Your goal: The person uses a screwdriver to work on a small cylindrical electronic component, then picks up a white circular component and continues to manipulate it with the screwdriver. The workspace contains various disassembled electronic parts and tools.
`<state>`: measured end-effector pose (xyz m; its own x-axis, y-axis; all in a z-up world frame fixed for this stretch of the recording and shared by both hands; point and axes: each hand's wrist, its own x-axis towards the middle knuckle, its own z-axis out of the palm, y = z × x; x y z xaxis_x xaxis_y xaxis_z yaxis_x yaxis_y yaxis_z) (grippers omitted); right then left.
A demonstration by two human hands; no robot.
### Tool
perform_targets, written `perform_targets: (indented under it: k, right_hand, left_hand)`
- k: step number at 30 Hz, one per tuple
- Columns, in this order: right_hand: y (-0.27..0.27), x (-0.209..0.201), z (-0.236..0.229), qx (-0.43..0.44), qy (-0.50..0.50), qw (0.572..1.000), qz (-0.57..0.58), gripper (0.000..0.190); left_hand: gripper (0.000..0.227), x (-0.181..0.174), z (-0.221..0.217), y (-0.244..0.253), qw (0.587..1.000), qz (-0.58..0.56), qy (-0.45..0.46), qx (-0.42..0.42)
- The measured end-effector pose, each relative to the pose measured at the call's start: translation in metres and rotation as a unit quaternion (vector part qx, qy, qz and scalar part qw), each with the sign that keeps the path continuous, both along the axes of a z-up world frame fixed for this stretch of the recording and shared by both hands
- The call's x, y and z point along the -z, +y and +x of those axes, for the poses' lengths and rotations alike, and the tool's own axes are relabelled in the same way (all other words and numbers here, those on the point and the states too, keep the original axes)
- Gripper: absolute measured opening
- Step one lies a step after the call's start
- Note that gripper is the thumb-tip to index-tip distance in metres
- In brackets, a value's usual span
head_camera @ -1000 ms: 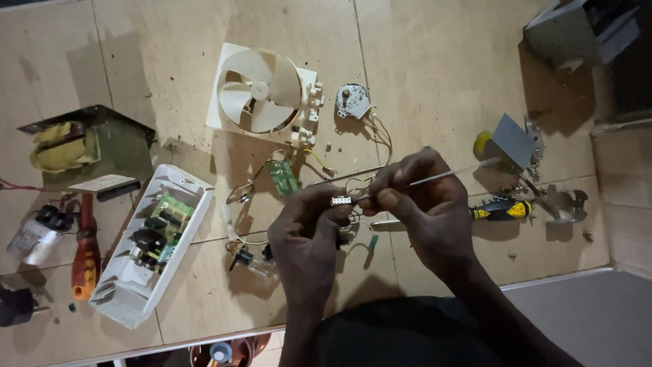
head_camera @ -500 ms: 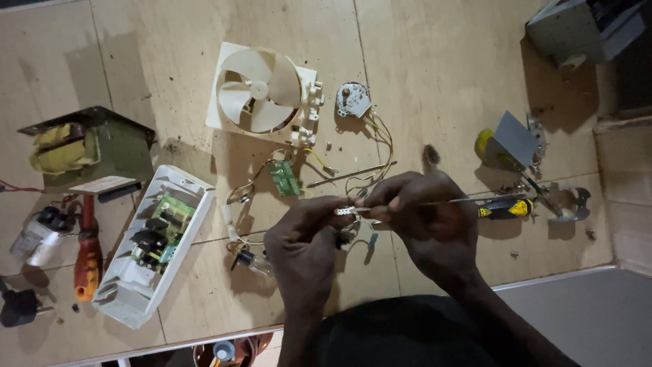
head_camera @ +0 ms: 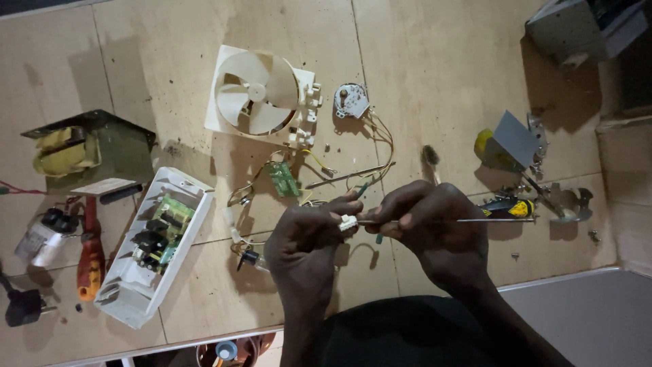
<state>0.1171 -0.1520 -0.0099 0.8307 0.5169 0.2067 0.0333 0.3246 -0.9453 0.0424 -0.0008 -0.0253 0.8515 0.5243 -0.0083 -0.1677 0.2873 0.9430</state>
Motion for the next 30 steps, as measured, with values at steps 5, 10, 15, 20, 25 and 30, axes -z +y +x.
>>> perform_targets:
  k: [5,10,15,20,25,30]
  right_hand:
    - [-0.001,-0.004,0.001,-0.021,0.018,0.998,0.052,0.019]
    - [-0.002,-0.002,0.001,-0.031,0.005,0.998,0.049,0.021]
    - [0.001,-0.011,0.0,0.021,-0.035,0.994,-0.099,0.018]
    - [0.001,0.004,-0.009,-0.001,-0.031,1.0,0.005,0.01]
    - [-0.001,0.011,-0.015,-0.029,0.013,0.995,0.095,0.013]
    - [0.0,0.02,-0.02,0.047,-0.119,0.992,-0.02,0.019]
  left_hand:
    - [0.024,0.0,-0.004,-0.001,1.0,-0.021,0.003,0.013]
    - [0.015,0.0,-0.004,0.002,0.999,0.034,-0.014,0.013]
    - [0.023,-0.004,-0.005,0.002,0.998,0.06,0.01,0.022]
    - [0.017,-0.009,-0.004,-0.002,0.997,0.075,0.017,-0.01]
    - [0.021,-0.009,-0.008,-0.005,0.999,0.048,-0.004,-0.02]
    - [0.035,-0.027,-0.006,-0.011,0.99,-0.041,0.131,-0.026]
